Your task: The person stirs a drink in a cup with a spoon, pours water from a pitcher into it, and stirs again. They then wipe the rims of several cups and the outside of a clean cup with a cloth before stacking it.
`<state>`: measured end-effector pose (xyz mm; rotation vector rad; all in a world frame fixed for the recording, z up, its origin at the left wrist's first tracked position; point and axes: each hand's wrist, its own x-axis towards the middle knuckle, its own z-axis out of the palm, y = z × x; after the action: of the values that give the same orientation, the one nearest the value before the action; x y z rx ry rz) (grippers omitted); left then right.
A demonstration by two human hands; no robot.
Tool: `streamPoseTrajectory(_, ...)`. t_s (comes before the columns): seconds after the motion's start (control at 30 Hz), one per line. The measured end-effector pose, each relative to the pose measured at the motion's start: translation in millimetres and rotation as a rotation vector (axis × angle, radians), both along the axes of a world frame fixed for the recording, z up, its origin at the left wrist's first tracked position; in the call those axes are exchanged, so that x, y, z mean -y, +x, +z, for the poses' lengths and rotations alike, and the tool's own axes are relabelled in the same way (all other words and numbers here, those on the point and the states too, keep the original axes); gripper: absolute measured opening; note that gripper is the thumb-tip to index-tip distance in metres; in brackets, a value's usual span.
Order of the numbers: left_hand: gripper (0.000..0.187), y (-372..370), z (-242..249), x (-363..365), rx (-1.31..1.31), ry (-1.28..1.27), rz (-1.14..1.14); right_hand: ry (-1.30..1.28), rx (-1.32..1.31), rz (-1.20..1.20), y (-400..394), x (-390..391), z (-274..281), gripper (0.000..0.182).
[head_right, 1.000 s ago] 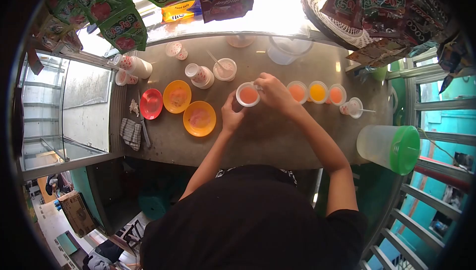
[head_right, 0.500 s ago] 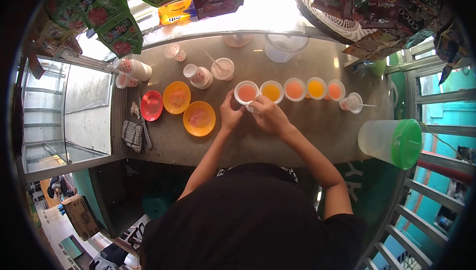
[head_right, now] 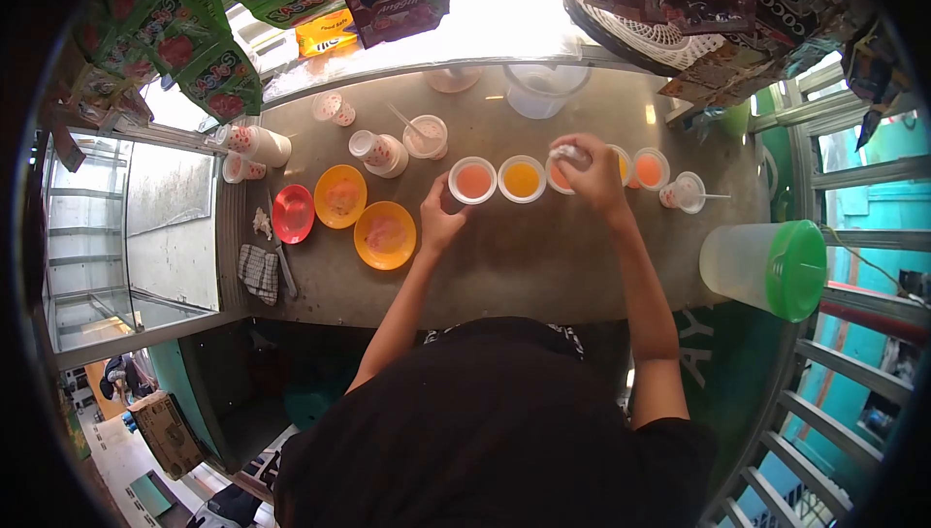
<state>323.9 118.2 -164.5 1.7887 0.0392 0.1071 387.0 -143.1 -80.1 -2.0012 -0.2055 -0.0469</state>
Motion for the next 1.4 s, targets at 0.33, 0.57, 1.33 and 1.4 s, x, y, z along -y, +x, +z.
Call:
streamPoseTrajectory(0.33,0.085,-29,6,10,-0.025,0.074,0.025,-0.249,0.174,0.324,30,-23,-10,0.013)
streamPoseTrajectory(0.57,0.084,-52,4,8,-0.031,0.094,0.033,-0.341,0.095,0.31,0,-6,0,0.017)
streamPoseTrajectory(1.33,0.069,-69,13,16,0.023,0.08,-0.005,-0.072,0.089,-0.138,16,28,-19,0.017)
streamPoseTrajectory(1.4,0.065,-70,13,20,0.015,0.054,-0.02,-0.097,0.076,-0.1,12,7,-19,0.018)
